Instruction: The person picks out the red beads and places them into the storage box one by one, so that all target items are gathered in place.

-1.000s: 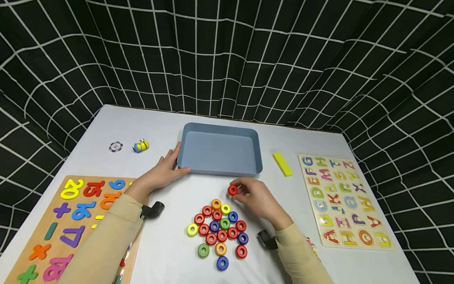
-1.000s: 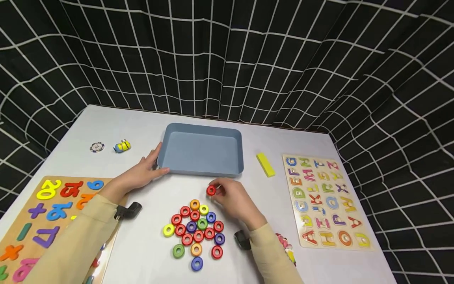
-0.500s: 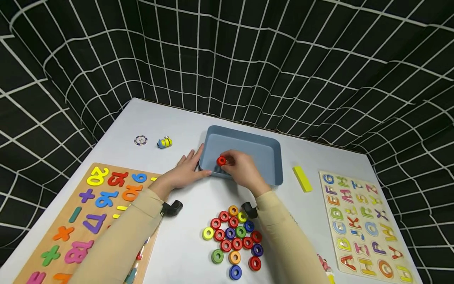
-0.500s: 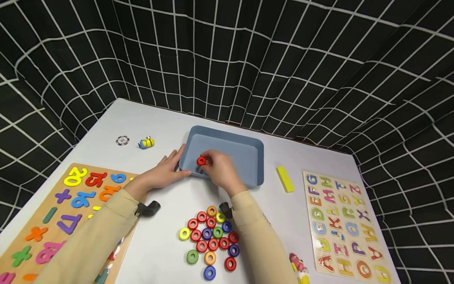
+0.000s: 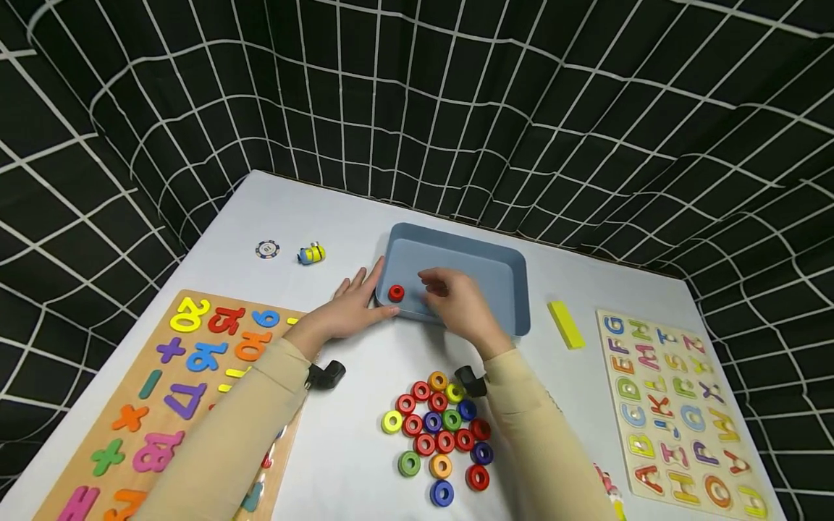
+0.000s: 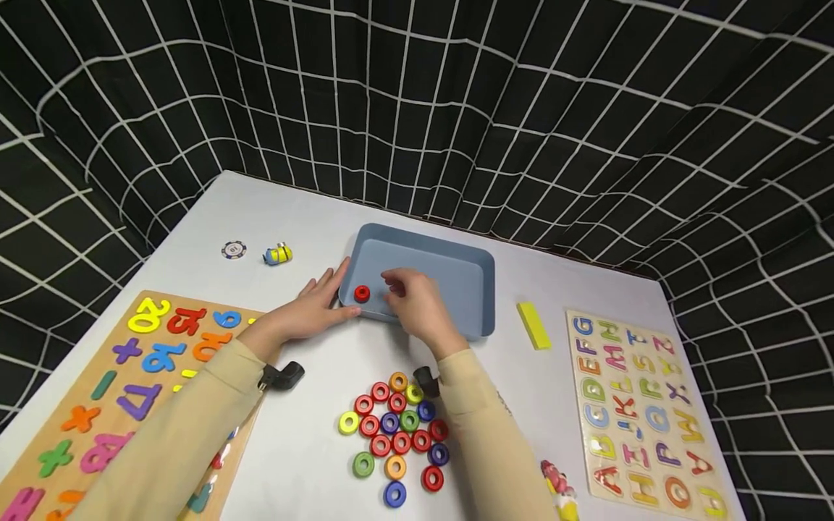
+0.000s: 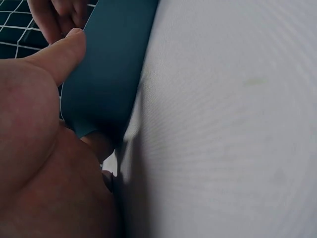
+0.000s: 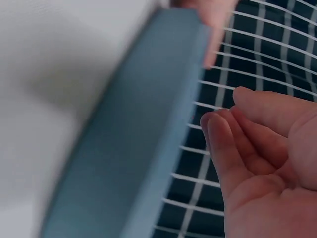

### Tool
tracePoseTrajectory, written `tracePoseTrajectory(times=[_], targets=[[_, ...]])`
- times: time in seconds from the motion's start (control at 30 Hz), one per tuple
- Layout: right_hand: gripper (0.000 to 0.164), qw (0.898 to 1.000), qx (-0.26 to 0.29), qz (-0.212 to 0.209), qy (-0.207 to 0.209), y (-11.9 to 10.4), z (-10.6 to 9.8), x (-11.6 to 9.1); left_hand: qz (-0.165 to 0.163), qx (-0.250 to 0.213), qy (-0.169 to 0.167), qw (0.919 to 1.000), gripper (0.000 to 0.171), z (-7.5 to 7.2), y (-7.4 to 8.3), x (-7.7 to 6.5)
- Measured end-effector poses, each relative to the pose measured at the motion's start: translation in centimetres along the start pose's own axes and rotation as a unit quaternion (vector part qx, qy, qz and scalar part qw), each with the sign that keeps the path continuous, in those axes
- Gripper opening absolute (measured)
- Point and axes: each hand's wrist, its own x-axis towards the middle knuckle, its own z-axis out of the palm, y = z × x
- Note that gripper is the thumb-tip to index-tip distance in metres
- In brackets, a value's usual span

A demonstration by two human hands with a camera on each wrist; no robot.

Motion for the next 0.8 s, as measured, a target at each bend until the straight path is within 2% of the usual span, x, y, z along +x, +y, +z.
tracePoseTrajectory(times=[0.17,0.3,0.43,0.57,0.67,0.8], targets=[[0.029,0.999,0.027,0.009,0.030,0.3,-3.0,-4.4,0.007,0.007,-0.001,0.9999,0.099,0.1,0.3,0.3],[0.028,0.999,0.017,0.026,0.034,1.4,-3.9,-8.7,0.008,0.011,-0.003,0.9999,0.099,0.0,0.1,0.3],[0.028,0.998,0.006,0.053,0.027,2.9,-3.2,-12.7,0.008,0.015,0.001,0.9999,0.100,-0.4,-0.2,0.3],[0.029,0.992,0.001,0.122,0.009,4.1,-1.8,-15.9,0.006,0.011,0.000,0.9999,0.101,-0.5,-0.2,0.2],[0.031,0.987,-0.004,0.163,-0.002,4.4,-0.9,-17.4,0.003,0.008,-0.002,1.0000,0.101,-0.4,0.0,0.2],[0.028,0.983,-0.011,0.186,-0.008,4.5,-0.4,-18.4,0.005,0.009,-0.007,0.9999,0.100,0.1,0.3,0.4]])
